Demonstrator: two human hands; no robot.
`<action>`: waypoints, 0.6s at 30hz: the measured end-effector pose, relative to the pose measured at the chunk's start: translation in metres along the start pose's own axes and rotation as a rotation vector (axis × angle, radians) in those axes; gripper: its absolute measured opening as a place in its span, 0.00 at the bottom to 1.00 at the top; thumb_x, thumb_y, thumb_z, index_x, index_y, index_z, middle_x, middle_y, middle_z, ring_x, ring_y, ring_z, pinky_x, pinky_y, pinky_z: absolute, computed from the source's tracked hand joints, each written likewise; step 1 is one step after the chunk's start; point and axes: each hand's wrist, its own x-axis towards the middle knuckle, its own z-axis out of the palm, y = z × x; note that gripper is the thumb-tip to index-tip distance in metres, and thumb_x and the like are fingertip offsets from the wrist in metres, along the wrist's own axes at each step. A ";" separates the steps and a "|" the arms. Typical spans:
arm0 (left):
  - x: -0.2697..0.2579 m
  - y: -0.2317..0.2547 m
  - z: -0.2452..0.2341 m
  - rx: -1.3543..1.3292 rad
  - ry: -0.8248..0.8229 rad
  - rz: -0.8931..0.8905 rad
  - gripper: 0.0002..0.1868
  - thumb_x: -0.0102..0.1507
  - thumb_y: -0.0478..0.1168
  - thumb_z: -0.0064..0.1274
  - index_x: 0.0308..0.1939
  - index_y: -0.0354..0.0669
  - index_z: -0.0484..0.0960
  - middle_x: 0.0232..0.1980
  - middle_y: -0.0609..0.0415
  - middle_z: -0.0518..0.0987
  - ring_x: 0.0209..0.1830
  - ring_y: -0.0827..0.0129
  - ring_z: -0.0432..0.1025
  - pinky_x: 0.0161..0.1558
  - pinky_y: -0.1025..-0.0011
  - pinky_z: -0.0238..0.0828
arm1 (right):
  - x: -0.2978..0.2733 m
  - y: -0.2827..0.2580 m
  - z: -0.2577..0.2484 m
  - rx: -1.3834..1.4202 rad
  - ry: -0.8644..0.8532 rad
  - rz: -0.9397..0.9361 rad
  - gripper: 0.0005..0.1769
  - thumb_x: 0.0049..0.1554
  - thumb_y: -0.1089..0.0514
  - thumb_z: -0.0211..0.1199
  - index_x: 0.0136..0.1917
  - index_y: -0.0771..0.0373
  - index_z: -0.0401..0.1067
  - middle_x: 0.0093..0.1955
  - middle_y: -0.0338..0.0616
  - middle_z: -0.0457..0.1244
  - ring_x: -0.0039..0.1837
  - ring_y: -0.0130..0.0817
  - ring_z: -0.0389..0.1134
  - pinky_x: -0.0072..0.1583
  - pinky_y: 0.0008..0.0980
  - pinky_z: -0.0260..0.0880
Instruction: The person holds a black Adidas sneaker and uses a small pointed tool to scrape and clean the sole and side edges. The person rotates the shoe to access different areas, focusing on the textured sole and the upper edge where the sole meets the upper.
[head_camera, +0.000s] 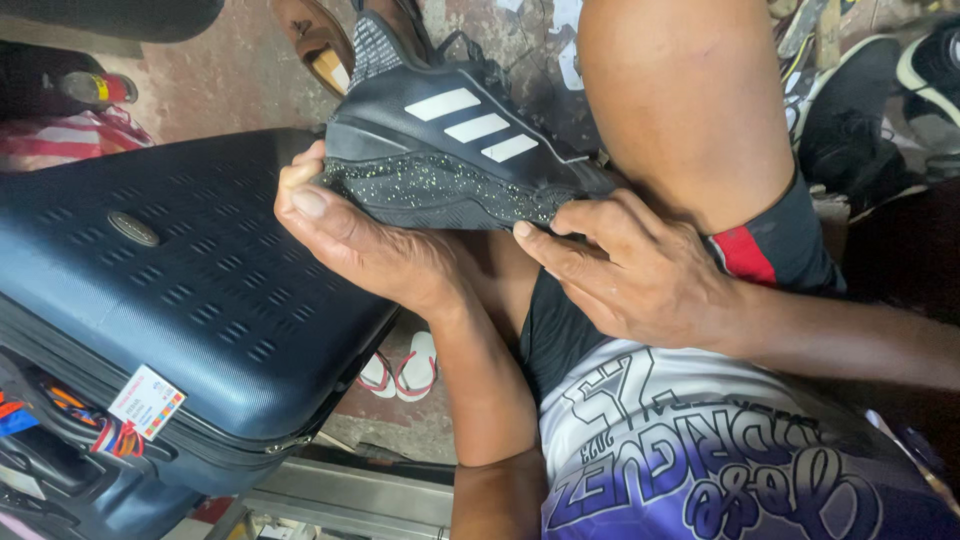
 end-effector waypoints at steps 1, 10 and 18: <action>0.001 0.000 0.001 -0.001 0.004 0.002 0.21 0.82 0.51 0.33 0.52 0.33 0.69 0.54 0.49 0.70 0.54 0.70 0.67 0.62 0.68 0.68 | 0.001 0.002 0.001 0.001 0.015 -0.008 0.26 0.50 0.63 0.72 0.63 0.64 0.76 0.51 0.47 0.62 0.47 0.39 0.65 0.42 0.32 0.70; -0.001 -0.002 -0.001 -0.027 0.007 -0.028 0.22 0.81 0.51 0.32 0.52 0.33 0.69 0.54 0.49 0.69 0.55 0.69 0.67 0.62 0.67 0.69 | 0.003 -0.001 0.011 0.073 0.121 0.028 0.23 0.52 0.66 0.71 0.62 0.65 0.77 0.49 0.43 0.62 0.46 0.36 0.67 0.44 0.33 0.72; 0.000 -0.005 -0.001 0.019 0.036 -0.002 0.22 0.81 0.52 0.33 0.51 0.32 0.69 0.54 0.49 0.68 0.56 0.68 0.66 0.64 0.66 0.67 | 0.008 -0.010 0.013 0.074 0.128 0.090 0.24 0.52 0.67 0.69 0.63 0.66 0.76 0.50 0.44 0.62 0.48 0.38 0.67 0.46 0.35 0.72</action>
